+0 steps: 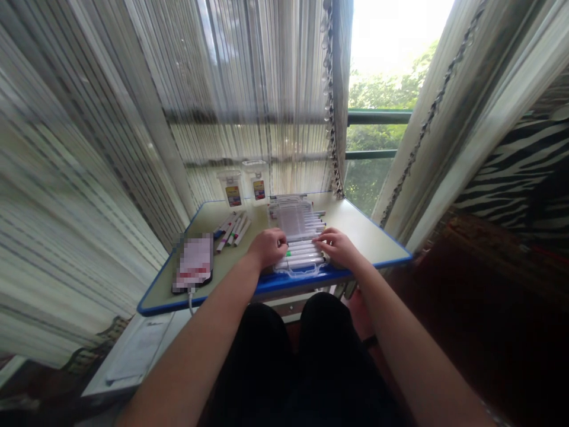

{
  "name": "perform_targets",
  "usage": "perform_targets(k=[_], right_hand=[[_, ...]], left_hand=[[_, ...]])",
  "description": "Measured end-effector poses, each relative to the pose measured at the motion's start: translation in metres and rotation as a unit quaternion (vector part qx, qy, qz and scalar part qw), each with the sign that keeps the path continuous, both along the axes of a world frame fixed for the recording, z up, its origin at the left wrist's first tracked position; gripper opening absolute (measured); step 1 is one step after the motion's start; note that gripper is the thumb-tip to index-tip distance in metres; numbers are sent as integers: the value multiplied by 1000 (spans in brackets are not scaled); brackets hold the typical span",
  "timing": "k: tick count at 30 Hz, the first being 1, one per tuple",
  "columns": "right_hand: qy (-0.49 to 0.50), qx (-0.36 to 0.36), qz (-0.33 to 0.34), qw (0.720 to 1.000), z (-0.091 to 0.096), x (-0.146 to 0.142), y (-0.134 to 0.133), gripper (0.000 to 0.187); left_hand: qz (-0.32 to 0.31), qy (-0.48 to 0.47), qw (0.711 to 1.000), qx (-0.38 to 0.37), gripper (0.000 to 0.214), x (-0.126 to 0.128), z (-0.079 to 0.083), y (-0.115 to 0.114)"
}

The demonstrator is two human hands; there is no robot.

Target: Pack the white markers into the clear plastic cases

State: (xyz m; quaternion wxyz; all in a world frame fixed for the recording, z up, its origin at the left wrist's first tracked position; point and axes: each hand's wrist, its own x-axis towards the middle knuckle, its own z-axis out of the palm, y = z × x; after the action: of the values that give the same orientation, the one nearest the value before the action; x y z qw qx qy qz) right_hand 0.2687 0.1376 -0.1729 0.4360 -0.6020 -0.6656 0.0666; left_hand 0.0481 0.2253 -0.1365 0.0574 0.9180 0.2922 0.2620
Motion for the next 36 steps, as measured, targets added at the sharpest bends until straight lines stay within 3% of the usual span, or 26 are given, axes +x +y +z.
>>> perform_targets(k=[14, 27, 36], right_hand=[[29, 3, 19, 999, 2, 0, -2, 23], [35, 10, 22, 999, 2, -3, -4, 38], [30, -9, 23, 999, 2, -4, -4, 38]], left_hand=[[-2, -48, 999, 13, 10, 0, 1, 0], [97, -104, 989, 39, 14, -1, -6, 12], [111, -99, 988, 30, 14, -2, -9, 15]])
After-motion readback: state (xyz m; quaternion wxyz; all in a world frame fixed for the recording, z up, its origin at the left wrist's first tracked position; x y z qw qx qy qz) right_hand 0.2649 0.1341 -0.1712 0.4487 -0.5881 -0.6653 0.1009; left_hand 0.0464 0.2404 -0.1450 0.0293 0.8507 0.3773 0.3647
